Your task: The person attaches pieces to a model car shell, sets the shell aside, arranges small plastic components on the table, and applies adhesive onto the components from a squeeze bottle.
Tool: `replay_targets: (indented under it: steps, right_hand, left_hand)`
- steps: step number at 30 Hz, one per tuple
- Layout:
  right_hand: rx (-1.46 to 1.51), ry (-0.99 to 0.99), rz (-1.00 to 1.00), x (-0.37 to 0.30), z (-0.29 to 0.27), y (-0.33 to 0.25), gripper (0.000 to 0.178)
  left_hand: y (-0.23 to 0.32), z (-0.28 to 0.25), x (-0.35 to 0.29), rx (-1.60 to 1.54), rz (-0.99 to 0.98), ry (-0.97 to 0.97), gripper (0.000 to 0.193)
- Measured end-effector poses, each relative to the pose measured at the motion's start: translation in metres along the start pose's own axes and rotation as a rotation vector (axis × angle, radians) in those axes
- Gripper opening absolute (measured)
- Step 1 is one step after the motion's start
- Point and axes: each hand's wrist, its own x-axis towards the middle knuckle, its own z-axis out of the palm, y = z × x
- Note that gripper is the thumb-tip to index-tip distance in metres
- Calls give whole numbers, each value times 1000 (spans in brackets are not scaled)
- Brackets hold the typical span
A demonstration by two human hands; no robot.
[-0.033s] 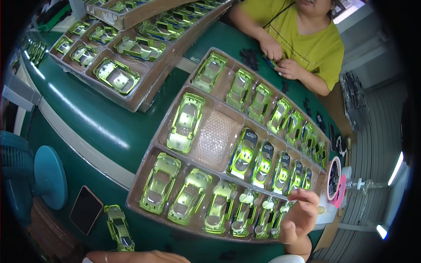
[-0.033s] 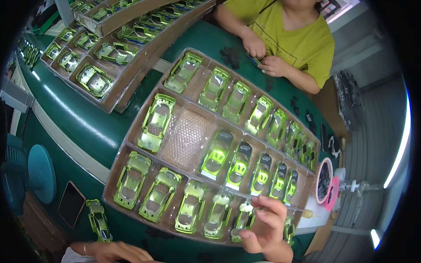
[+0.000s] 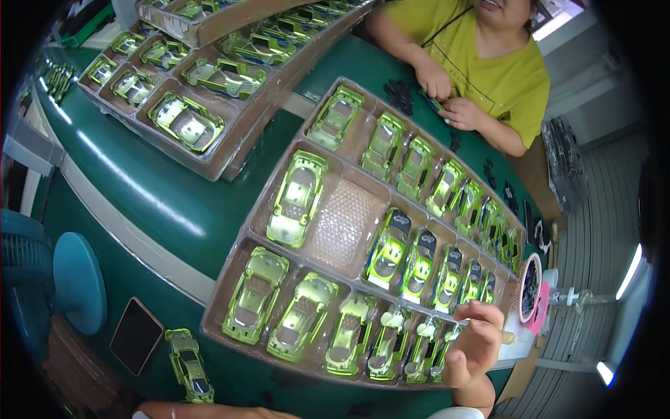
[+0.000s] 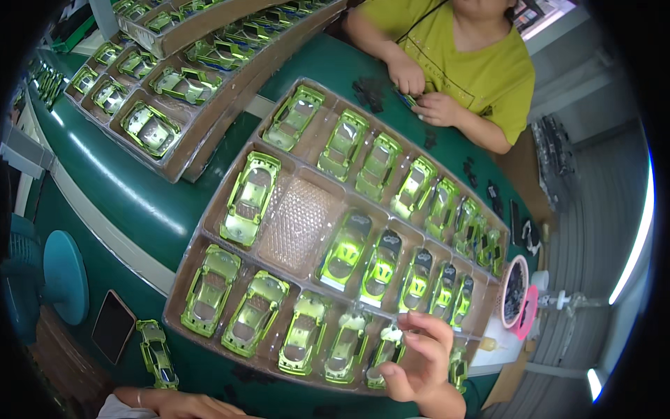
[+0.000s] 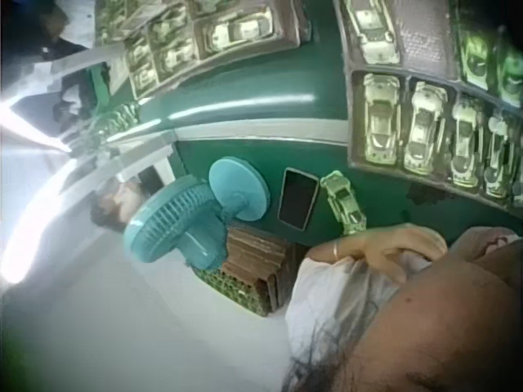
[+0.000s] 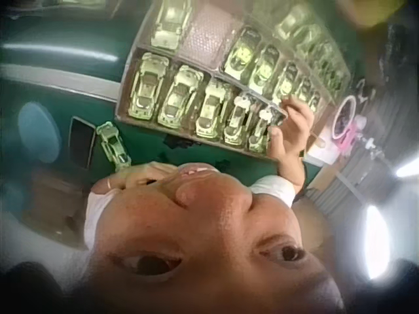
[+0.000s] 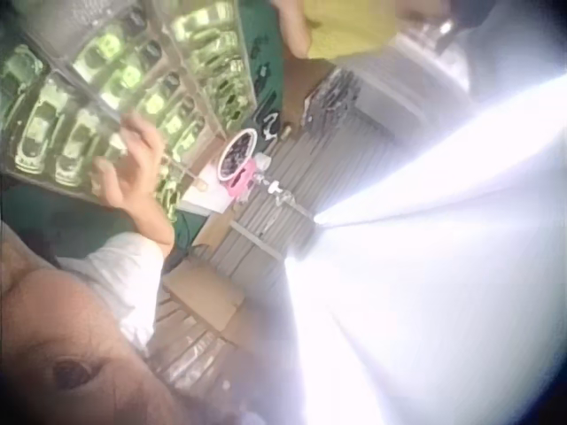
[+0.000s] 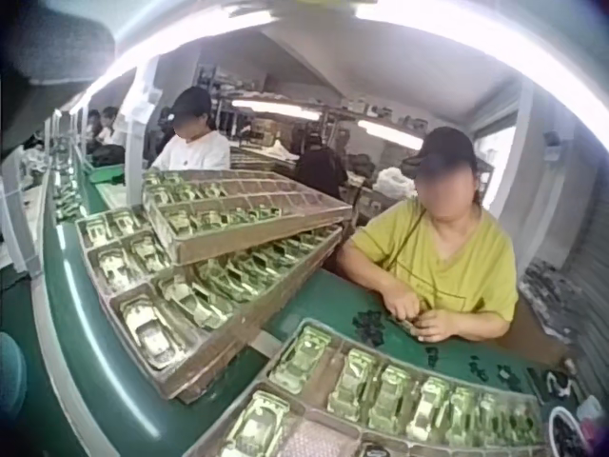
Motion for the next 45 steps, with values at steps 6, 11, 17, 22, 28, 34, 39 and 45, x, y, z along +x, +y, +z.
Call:
replay_targets:
  steps: [6, 11, 17, 22, 28, 34, 39, 45]
  right_hand:
    - [-141, -93, 69, 20, 8, 27, 36]
    - [-151, -138, 92, 27, 21, 37, 32]
    - [-155, -162, 90, 26, 24, 40, 31]
    - [-175, -186, 81, 27, 23, 34, 30]
    - [-208, -196, 86, 16, 21, 18, 28]
    - [-203, -193, 69, 1, 22, -4, 28]
    - [-202, -188, 13, -22, 22, -36, 28]
    - [-175, -191, -191, -63, 34, -105, 32]
  left_hand:
    - [-23, -12, 5, -392, 52, 26, 60]
    - [-34, -13, 12, -439, 251, -46, 56]
    - [-18, -16, 15, -418, 219, -5, 57]
    - [-27, -9, 9, -421, 220, -20, 57]
    - [-30, 4, 3, -447, 256, -25, 55]
    - [-32, 19, -13, -419, 248, -44, 53]
    - [-42, 44, -47, -228, 50, -123, 50]
    - [-65, 71, -91, -102, 67, -254, 56]
